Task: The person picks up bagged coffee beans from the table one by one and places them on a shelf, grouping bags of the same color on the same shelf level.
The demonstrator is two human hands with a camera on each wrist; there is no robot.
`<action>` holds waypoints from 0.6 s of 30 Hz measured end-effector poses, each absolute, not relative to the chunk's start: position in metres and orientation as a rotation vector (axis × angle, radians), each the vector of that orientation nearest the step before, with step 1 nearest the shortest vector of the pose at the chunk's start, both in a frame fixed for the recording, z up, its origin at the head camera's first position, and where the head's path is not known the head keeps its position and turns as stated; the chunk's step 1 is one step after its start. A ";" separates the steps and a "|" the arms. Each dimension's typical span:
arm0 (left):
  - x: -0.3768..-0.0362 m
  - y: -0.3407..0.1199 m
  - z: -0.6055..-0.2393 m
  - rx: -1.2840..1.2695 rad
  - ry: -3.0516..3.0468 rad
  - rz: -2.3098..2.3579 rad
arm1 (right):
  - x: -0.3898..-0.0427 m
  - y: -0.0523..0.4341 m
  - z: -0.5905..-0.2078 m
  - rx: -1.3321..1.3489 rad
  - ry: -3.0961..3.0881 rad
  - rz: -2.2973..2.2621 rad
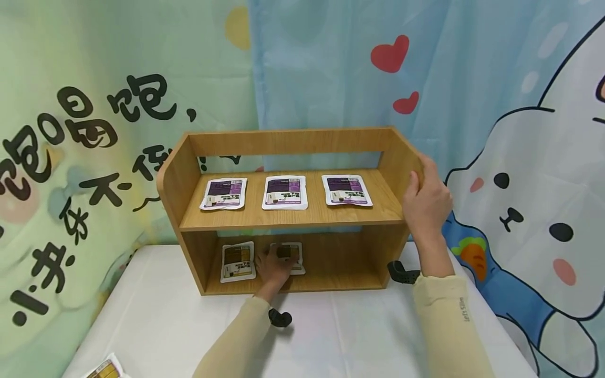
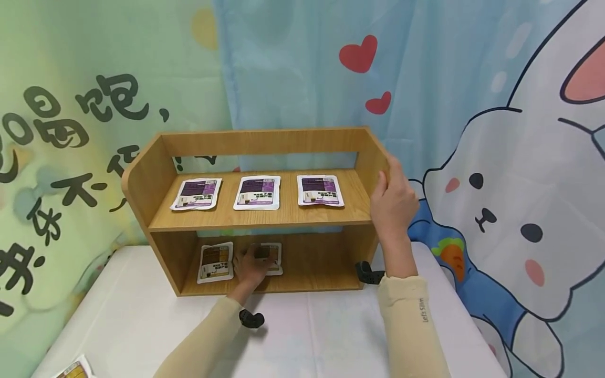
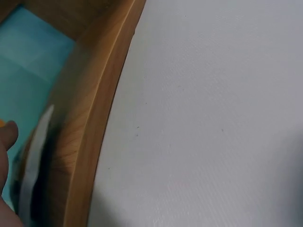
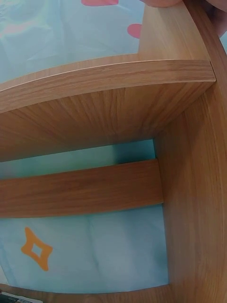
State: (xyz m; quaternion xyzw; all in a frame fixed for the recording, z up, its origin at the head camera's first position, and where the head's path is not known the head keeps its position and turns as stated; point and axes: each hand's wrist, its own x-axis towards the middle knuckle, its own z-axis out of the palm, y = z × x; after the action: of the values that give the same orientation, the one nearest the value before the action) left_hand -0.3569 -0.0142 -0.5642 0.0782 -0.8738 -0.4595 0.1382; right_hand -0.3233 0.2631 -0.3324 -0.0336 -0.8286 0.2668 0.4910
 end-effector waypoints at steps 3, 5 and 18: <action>-0.353 -0.018 -0.558 0.196 -2.511 -1.386 | -0.324 0.263 -0.331 -0.082 -2.012 0.646; -0.347 -0.022 -0.553 0.151 -2.499 -1.405 | -0.324 0.263 -0.332 -0.084 -2.015 0.644; -0.295 -0.088 -0.532 -0.195 -2.493 -1.562 | -0.325 0.261 -0.330 -0.110 -2.038 0.671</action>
State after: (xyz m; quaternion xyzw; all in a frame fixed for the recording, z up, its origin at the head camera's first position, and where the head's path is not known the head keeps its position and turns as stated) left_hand -0.2948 -0.0875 -0.5324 -0.0659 -0.8415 -0.5274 0.0964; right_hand -0.3251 0.2613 -0.3305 -0.0449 -0.8340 0.2748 0.4764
